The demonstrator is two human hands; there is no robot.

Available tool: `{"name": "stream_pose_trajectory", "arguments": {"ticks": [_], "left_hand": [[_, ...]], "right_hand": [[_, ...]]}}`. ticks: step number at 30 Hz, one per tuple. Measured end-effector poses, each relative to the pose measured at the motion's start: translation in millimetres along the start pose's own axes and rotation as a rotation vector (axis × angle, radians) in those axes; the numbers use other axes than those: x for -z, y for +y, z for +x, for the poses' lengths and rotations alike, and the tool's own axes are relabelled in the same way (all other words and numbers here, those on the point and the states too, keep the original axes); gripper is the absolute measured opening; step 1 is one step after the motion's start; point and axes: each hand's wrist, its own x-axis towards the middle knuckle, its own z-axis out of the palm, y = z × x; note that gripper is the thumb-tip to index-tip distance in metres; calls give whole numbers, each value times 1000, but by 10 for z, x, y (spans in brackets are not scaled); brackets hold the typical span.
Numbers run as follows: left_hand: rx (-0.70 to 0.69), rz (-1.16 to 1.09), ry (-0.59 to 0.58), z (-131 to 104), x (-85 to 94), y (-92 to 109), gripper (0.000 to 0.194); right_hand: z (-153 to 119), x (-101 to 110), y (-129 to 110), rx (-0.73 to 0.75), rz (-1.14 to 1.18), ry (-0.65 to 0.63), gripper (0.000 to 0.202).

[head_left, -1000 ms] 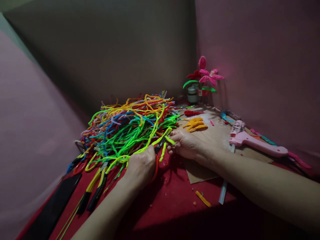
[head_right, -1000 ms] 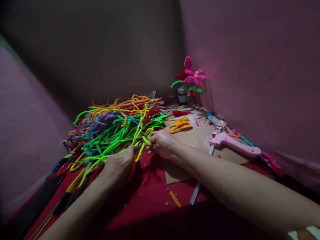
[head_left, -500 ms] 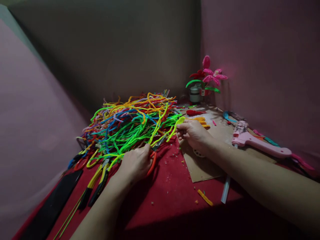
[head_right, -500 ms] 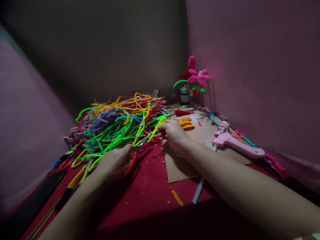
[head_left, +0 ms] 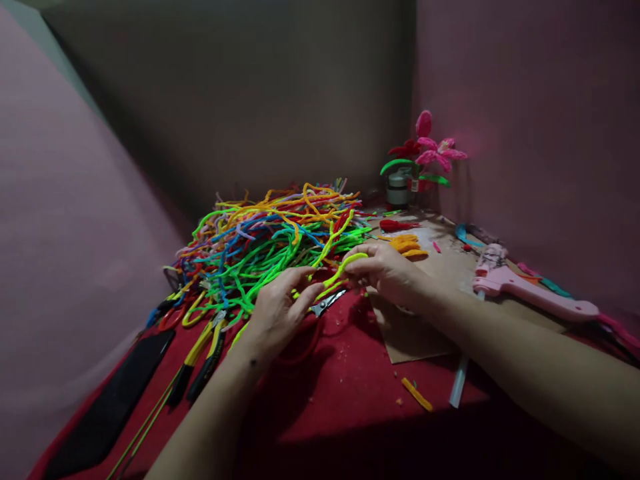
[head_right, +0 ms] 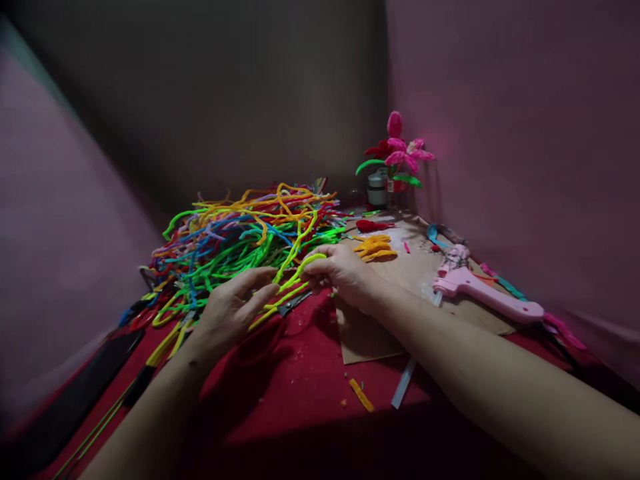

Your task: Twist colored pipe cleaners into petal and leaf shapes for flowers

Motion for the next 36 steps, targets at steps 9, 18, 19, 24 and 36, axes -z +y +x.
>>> {"name": "stream_pose_trajectory", "arguments": {"ticks": [9, 18, 19, 24, 36], "left_hand": [[24, -123, 40, -47, -222, 150, 25], [72, -241, -75, -20, -237, 169, 28], [89, -282, -115, -5, -206, 146, 29], [265, -313, -74, 95, 28, -155, 24], [34, 306, -197, 172, -68, -575, 12]], "right_hand": [[-110, -151, 42, 284, -469, 26, 12], [-139, -124, -9, 366, -719, 49, 17], [-127, -99, -48, 353, -742, 67, 16], [-11, 80, -236, 65, -743, 176, 14], [89, 429, -279, 33, -1711, 338, 26]]}}
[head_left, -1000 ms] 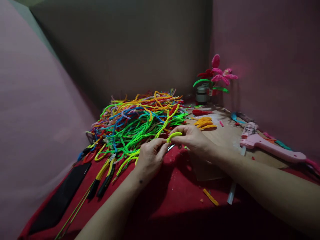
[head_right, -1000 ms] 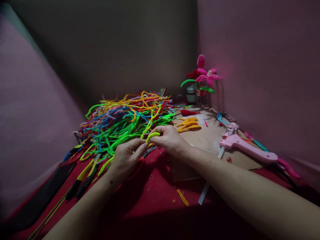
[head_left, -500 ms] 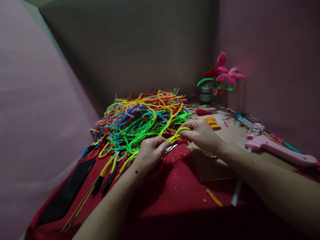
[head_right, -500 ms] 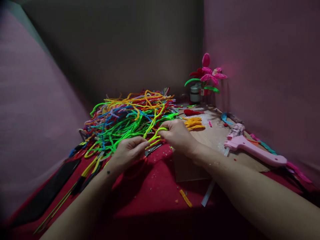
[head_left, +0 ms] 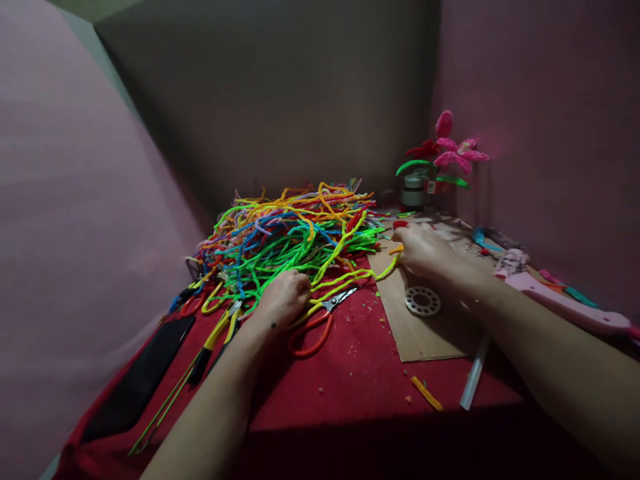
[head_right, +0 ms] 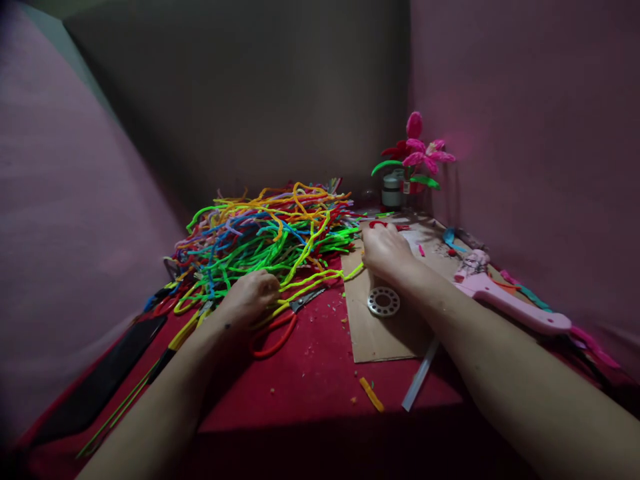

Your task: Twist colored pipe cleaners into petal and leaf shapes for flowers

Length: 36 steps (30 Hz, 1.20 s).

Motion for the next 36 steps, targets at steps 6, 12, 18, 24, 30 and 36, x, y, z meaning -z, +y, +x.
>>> {"name": "stream_pose_trajectory", "arguments": {"ticks": [6, 12, 18, 24, 30, 36], "left_hand": [[-48, -139, 290, -58, 132, 72, 10], [-12, -273, 477, -130, 153, 200, 10], [-176, -235, 429, -156, 60, 323, 11], [-177, -206, 374, -174, 35, 329, 14], [-165, -200, 260, -171, -14, 373, 19], [-202, -323, 164, -230, 58, 533, 23]], "right_hand": [[-139, -62, -234, 112, 271, 341, 23], [-264, -36, -441, 133, 1105, 173, 18], [-286, -55, -531, 129, 1613, 15, 23], [-249, -64, -508, 141, 1883, 54, 13], [-211, -17, -454, 78, 2115, 6, 15], [-190, 71, -381, -153, 2156, -72, 22]]}}
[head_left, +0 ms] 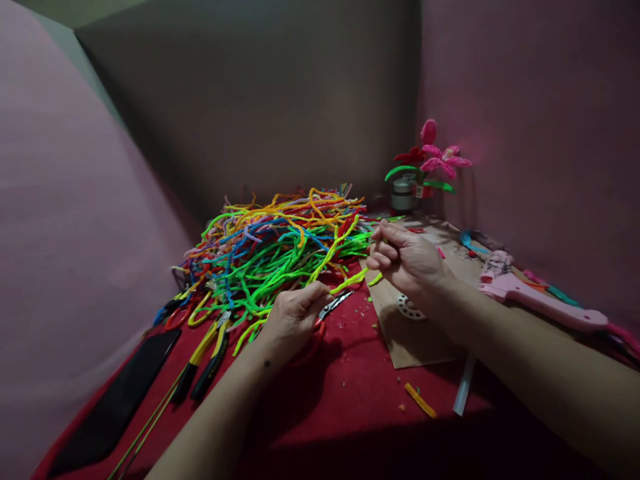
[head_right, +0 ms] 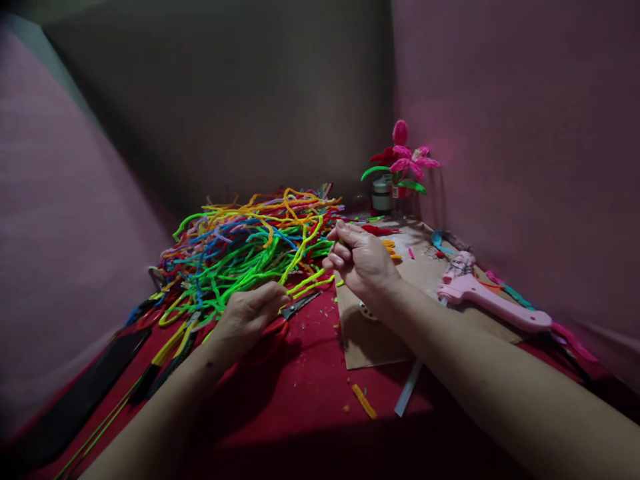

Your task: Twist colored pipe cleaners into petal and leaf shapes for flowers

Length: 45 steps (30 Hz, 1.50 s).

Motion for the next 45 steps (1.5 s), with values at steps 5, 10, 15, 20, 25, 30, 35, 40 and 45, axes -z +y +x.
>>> {"name": "stream_pose_trajectory", "arguments": {"ticks": [5, 10, 15, 20, 25, 30, 35, 40, 45], "left_hand": [[17, -135, -24, -6, 29, 76, 22], [49, -118, 7, -20, 47, 59, 22], [3, -41, -21, -48, 50, 80, 20], [-13, 65, 85, -58, 44, -44, 19], [-43, 275, 96, -86, 40, -126, 20], [-21, 195, 65, -84, 17, -80, 24], [-18, 97, 64, -70, -5, -63, 23], [48, -39, 68, -15, 59, -116, 20], [310, -459, 301, 59, 195, -139, 16]], "right_hand": [[36, 7, -99, -17, 59, 99, 26], [108, 89, -184, 67, 48, 179, 23], [135, 129, -225, 79, -31, 184, 25], [154, 158, -283, 93, -42, 194, 26], [180, 190, -341, 100, -59, 232, 27], [191, 207, -381, 114, -55, 264, 29], [183, 204, -447, 168, -61, 262, 30], [197, 221, -487, 205, -86, 255, 30], [223, 253, -475, 211, -41, 256, 28]]}}
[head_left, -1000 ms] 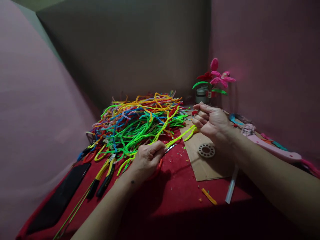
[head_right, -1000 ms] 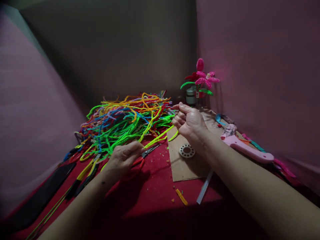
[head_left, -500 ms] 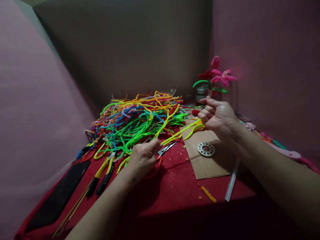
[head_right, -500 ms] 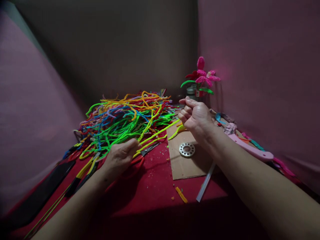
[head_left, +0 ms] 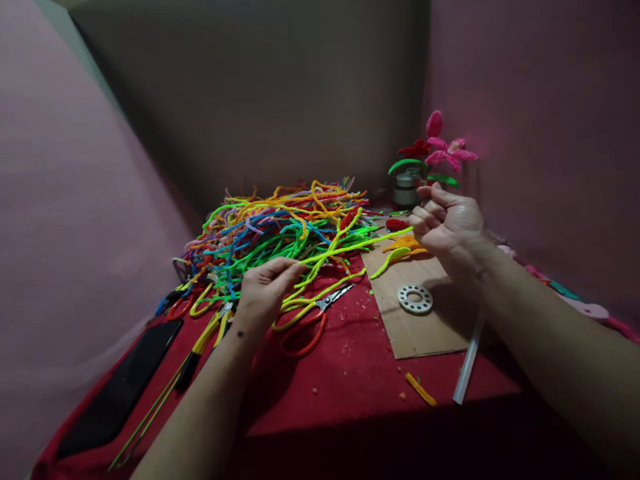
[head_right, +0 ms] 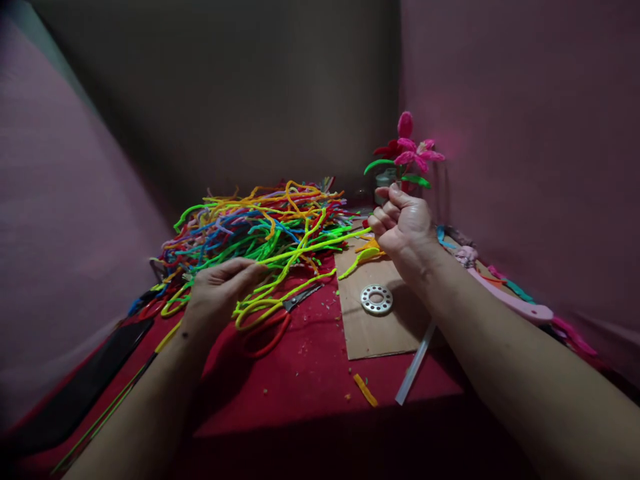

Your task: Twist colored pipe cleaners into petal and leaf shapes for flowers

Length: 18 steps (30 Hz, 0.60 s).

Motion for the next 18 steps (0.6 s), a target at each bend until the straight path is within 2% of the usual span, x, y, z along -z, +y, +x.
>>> {"name": "stream_pose_trajectory", "arguments": {"ticks": [3, 6, 8, 10, 15, 18], "left_hand": [[56, -283, 212, 38, 20, 36, 11], [82, -654, 304, 73, 28, 47, 8], [124, -832, 294, 90, 47, 53, 6], [153, -907, 263, 99, 80, 62, 7], [116, -1005, 179, 93, 163, 105, 21], [121, -1220, 120, 79, 194, 134, 31]], "right_hand": [[-35, -25, 60, -60, 39, 9, 28], [-86, -53, 162, -121, 109, 9, 29], [-117, -62, 244, -171, 159, -7, 28], [-150, -67, 325, -222, 183, -22, 29], [-251, -114, 468, -331, 227, -12, 26], [-287, -144, 508, -383, 269, -27, 24]]}}
